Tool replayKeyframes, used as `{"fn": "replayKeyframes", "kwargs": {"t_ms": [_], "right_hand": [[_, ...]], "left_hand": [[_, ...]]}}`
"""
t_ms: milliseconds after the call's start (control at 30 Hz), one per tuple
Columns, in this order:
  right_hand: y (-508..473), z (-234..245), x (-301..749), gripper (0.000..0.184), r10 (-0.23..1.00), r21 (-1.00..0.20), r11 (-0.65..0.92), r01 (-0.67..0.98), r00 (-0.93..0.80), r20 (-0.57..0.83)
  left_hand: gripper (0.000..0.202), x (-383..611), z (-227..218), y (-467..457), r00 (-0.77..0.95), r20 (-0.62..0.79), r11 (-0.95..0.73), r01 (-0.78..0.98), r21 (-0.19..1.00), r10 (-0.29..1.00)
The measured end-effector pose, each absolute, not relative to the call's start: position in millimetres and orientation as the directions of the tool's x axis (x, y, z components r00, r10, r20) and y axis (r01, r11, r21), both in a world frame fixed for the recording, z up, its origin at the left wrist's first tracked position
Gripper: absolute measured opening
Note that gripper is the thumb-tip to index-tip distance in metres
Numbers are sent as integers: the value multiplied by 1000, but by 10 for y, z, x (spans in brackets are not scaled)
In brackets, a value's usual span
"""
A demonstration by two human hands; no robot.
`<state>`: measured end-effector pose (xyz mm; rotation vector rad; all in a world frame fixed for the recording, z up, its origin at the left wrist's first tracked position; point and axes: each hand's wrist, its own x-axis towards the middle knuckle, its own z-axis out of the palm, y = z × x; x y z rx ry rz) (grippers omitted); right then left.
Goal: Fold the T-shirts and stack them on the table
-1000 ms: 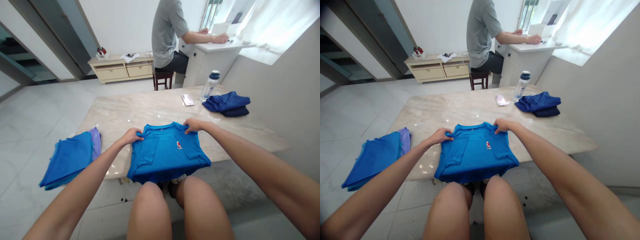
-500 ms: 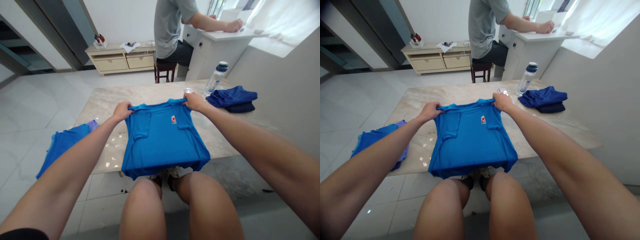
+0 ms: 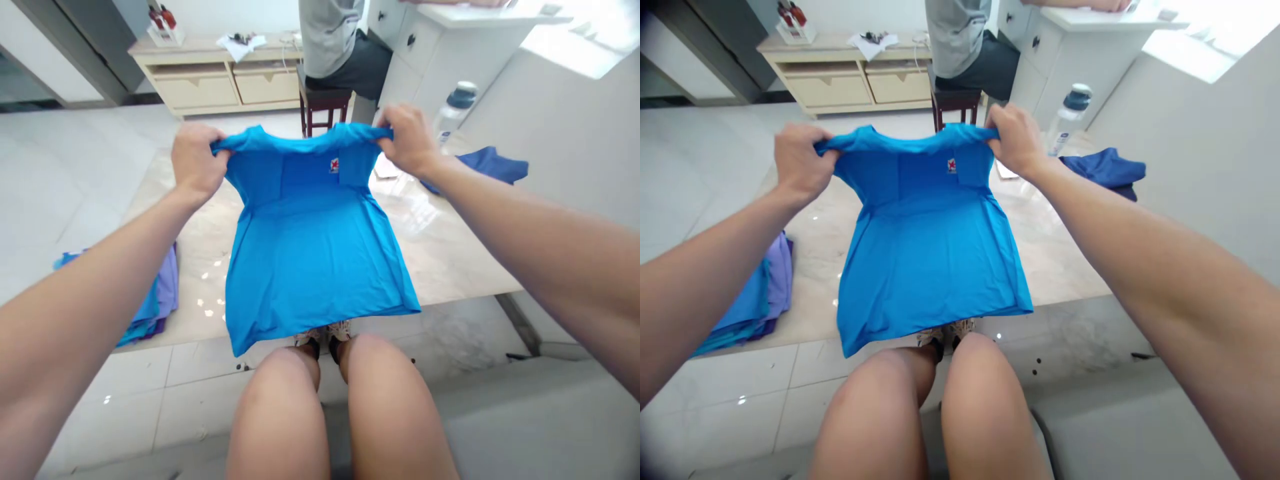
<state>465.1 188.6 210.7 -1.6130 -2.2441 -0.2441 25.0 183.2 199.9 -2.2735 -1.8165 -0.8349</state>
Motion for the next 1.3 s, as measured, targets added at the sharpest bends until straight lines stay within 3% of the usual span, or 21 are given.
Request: {"fn": "replayKeyframes", "kwargs": {"t_ms": [167,300,467,533,667,733,833,967,1100,1300], "right_hand": [[944,1774,4975,10,847,-111,493,863,-447,288],[183,1577,5049,6,870,-150,490,859,-471,147],[-467,1470,4981,17,872,-178,471,864,-487,-55],[-608,1442,4997,22,838,-193,517,834,-539,-87],[-726,1381,5141,15,703,-275,606,747,-664,-255],[-721,1316,5198,10,711,-302,590,749,-659,-244],[-677,1108,5157,38,767,-314,580,752,-634,-100],[-621,663,4914,59,807,-282,573,770,-590,26],[-498,371,4709,69,848,-247,524,815,-526,63],[-155,366,4570,69,871,-232,488,841,-488,60]], "left_hand": [[17,177,1797,834,311,457,-425,889,171,833],[17,195,1547,2,387,340,-473,852,224,857],[27,157,1312,-586,395,209,-443,844,302,895],[28,94,1264,-713,409,168,-442,834,331,897],[17,-49,1212,-894,592,-50,-520,742,423,804],[24,-68,1171,-936,602,-87,-507,733,454,794],[44,21,1008,-922,469,-27,-412,800,436,883],[66,237,614,-804,317,3,-302,901,312,948],[70,297,337,-523,327,24,-325,923,205,945],[71,124,357,139,381,-2,-373,907,195,925]]}}
